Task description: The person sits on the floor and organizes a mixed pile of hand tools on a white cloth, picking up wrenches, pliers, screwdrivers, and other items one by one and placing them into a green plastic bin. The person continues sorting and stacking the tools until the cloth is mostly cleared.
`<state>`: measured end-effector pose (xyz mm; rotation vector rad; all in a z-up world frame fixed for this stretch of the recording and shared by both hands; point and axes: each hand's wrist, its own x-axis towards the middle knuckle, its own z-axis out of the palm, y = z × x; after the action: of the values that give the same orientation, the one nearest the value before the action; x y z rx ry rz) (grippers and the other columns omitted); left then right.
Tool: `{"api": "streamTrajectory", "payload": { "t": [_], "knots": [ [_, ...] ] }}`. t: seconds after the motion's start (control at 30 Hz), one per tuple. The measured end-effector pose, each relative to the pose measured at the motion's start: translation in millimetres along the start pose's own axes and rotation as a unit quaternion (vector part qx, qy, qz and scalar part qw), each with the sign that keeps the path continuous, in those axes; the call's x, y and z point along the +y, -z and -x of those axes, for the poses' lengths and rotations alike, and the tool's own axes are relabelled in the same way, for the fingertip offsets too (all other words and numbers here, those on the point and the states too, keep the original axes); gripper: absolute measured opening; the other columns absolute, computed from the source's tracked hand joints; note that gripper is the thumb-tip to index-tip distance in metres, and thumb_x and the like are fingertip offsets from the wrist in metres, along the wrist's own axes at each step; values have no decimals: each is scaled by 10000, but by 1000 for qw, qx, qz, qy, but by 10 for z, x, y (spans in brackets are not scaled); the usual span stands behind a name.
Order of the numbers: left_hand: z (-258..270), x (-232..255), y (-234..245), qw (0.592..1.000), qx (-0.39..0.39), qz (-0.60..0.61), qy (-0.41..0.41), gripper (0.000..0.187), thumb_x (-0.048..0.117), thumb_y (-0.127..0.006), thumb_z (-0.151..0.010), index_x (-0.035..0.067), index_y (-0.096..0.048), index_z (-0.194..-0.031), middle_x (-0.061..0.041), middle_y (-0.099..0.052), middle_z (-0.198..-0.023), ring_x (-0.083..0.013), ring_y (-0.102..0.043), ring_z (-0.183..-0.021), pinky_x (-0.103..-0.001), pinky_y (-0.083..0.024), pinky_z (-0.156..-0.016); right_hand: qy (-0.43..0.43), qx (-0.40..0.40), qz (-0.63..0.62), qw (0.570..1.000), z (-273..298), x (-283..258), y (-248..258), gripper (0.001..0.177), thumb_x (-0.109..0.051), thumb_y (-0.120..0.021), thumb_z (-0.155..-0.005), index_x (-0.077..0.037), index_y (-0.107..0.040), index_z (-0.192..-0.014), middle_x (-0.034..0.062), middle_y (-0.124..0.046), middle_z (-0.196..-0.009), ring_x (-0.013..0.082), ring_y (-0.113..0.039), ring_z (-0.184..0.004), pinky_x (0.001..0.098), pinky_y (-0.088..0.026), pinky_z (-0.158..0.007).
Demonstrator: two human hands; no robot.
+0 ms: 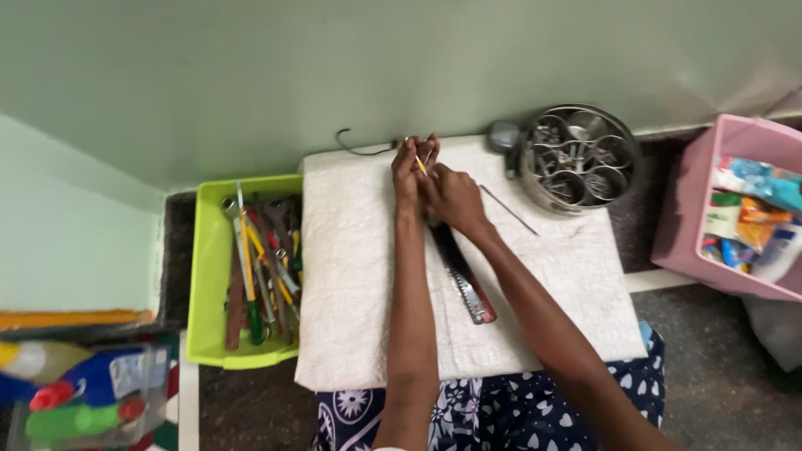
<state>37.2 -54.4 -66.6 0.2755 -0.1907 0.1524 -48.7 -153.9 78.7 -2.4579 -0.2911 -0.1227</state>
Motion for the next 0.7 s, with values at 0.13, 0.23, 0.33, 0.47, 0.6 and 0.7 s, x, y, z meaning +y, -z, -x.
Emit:
{"api": "streamTrajectory", "payload": {
  "t": [0.13, 0.23, 0.33, 0.47, 0.6, 0.7],
  "knots": [
    [-108, -129, 163, 997, 8, 74, -3, 177, 213, -623, -1113, 41, -649, -1140, -131, -746, -1075, -320, -697, -1068, -533, -506, -1131, -23, -77, -114, 990, 159, -157, 192, 307, -283, -582, -980, -17, -732, -1016, 204, -726, -767, 342, -726, -688, 450, -584, -617],
    [52, 18, -120, 991, -11, 133, 12, 590, 537, -522, -1125, -32, -636, -1232, -231, -717, -1098, -375, -689, -1135, -511, -494, -1111, -104, -156, -344, 920, 161, -436, 179, 284, -236, -540, -1013, 10, -674, -1057, 164, -701, -995, 211, -752, -767, 348, -651, -591],
    [159, 183, -444, 995, -12, 93, 31, 634, 542, -396, -1112, 2, -573, -1393, -245, -667, -1322, -334, -652, -1244, -477, -477, -1134, 17, -204, -216, 955, 220, -992, -374, 371, -293, -490, -1047, -7, -724, -1076, 142, -724, -1229, 209, -767, -768, 295, -642, -648],
    [168, 209, -655, 997, -37, 9, 66, 709, 590, -344, -1149, -19, -518, -1465, -288, -638, -1354, -357, -627, -1261, -472, -475, -1126, -88, -376, -248, 889, 280, -1678, -1228, 403, -318, -490, -1027, 35, -566, -1205, 252, -718, -951, 278, -755, -653, 417, -653, -601],
    [178, 224, -671, 996, -16, -24, 79, 704, 588, -333, -1126, -6, -516, -1457, -272, -638, -1350, -351, -629, -1250, -459, -484, -1109, -31, -308, -175, 935, 106, -1940, -1689, 415, -313, -544, -1018, 86, -584, -1122, 247, -745, -801, 312, -759, -668, 441, -638, -675],
    [147, 195, -622, 997, -14, 10, 79, 677, 565, -358, -1125, -12, -518, -1441, -276, -641, -1336, -346, -635, -1231, -461, -488, -1113, 8, -259, -149, 954, 58, -1850, -1447, 351, -301, -577, -993, 29, -643, -1097, 220, -763, -758, 316, -751, -697, 442, -593, -751]
  ]
}}
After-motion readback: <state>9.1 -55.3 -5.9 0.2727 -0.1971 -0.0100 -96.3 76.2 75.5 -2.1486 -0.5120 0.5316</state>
